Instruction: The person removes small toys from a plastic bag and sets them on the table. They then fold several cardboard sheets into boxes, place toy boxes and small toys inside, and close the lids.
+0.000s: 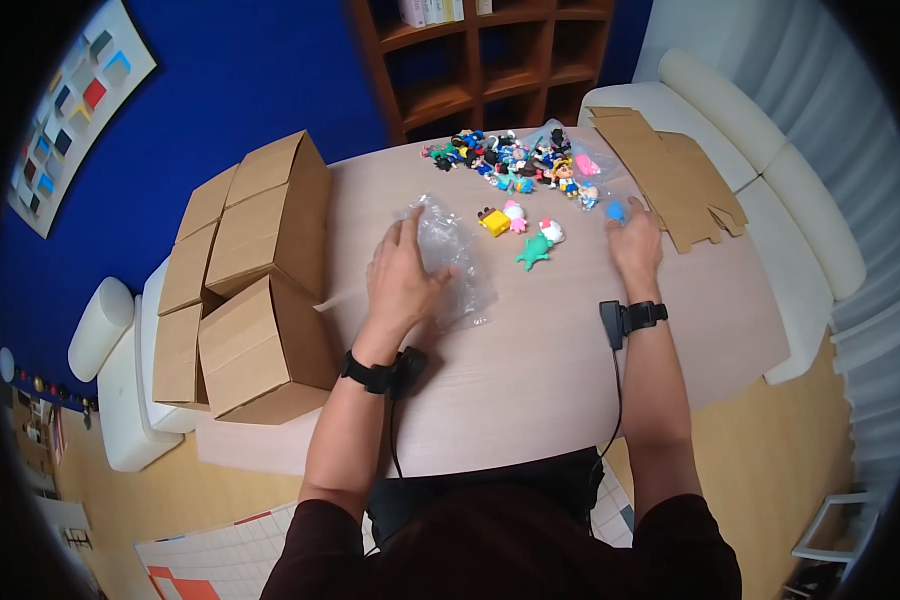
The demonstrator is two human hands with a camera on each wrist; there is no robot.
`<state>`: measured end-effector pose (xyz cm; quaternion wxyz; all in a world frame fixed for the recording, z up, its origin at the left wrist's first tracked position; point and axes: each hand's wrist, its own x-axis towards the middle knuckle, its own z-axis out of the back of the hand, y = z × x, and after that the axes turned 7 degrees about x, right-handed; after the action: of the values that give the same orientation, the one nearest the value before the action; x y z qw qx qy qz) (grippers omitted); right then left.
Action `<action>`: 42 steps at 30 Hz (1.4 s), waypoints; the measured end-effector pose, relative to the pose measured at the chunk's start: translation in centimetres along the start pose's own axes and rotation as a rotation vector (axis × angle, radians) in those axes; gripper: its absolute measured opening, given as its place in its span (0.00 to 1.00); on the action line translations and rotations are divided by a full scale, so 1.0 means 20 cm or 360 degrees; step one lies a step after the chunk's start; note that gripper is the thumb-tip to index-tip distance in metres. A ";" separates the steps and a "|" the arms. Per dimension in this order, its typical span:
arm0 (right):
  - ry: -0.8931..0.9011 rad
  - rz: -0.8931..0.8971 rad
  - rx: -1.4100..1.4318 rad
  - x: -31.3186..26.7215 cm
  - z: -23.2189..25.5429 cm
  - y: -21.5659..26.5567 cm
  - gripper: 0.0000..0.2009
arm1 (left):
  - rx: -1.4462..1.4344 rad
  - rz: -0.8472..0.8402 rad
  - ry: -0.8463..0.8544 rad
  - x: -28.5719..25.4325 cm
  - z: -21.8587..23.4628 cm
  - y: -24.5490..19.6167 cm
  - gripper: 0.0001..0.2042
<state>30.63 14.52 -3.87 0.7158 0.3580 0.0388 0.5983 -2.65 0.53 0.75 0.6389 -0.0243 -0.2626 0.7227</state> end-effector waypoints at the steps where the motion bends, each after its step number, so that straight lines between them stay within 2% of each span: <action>1: 0.0080 0.0029 -0.0051 0.01 -0.02 -0.02 0.25 | 0.0035 -0.0004 -0.0083 0.00 0.00 -0.01 0.43; 2: 0.0160 0.0059 -0.0102 0.02 -0.02 -0.04 0.26 | 0.0069 -0.0007 -0.0166 0.00 0.00 -0.02 0.43; 8: 0.0064 0.0104 -0.0206 0.03 -0.11 -0.10 0.26 | 0.0079 -0.0130 -0.0376 -0.04 0.05 -0.10 0.33; 11: 0.0016 -0.0078 -0.0078 0.06 -0.14 -0.12 0.25 | -0.0183 -0.0253 -0.0527 -0.05 0.08 -0.15 0.26; 14: 0.0074 -0.0427 0.1326 0.09 -0.08 -0.08 0.22 | -0.0464 -0.0417 -0.0562 -0.05 0.07 -0.18 0.20; 17: 0.0464 -0.0390 0.2049 0.01 0.07 0.09 0.20 | -0.1117 0.0004 0.0042 -0.07 0.08 -0.30 0.15; 20: 0.0681 -0.0154 0.1990 -0.11 0.02 0.22 0.20 | -0.1048 -0.0163 0.0118 -0.07 -0.03 -0.33 0.20; 23: 0.0846 -0.0129 0.2204 -0.26 0.04 0.39 0.22 | -0.1019 -0.0023 0.0001 -0.07 -0.08 -0.39 0.23; 24: 0.0984 -0.0089 0.2311 -0.28 0.02 0.41 0.22 | -0.0967 0.0136 0.0215 -0.06 -0.05 -0.39 0.24; 27: 0.1292 -0.0167 0.2439 -0.37 0.02 0.46 0.23 | -0.1573 0.0282 0.0214 -0.02 -0.24 -0.27 0.21; 29: 0.1458 -0.0276 0.2369 -0.40 0.05 0.50 0.26 | -0.1724 0.0336 0.0077 -0.01 -0.25 -0.21 0.18; 31: 0.1542 -0.0366 0.2268 -0.41 0.06 0.52 0.28 | -0.1782 0.0370 -0.0007 0.01 -0.24 -0.18 0.16; 33: 0.1496 -0.0270 0.2244 -0.41 0.04 0.50 0.30 | -0.1753 0.0396 -0.0042 0.02 -0.19 -0.18 0.15; 36: 0.1530 -0.0164 0.2310 -0.39 0.06 0.49 0.31 | -0.1360 0.0324 0.0036 0.02 -0.13 -0.16 0.14; 37: 0.1559 -0.0134 0.2350 -0.38 0.07 0.49 0.31 | -0.1350 0.0329 0.0146 0.02 -0.10 -0.16 0.14; 39: 0.1583 -0.0099 0.2295 -0.37 0.01 0.46 0.26 | -0.1326 0.0339 0.0368 0.02 -0.07 -0.17 0.14; 42: 0.1603 -0.0075 0.2187 -0.37 -0.05 0.42 0.16 | -0.1427 0.0395 0.0456 0.02 -0.09 -0.16 0.14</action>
<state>21.12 8.61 -2.68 0.2492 0.4032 0.7145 0.5146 0.94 1.70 0.66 0.5042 -0.4276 -0.4525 0.5986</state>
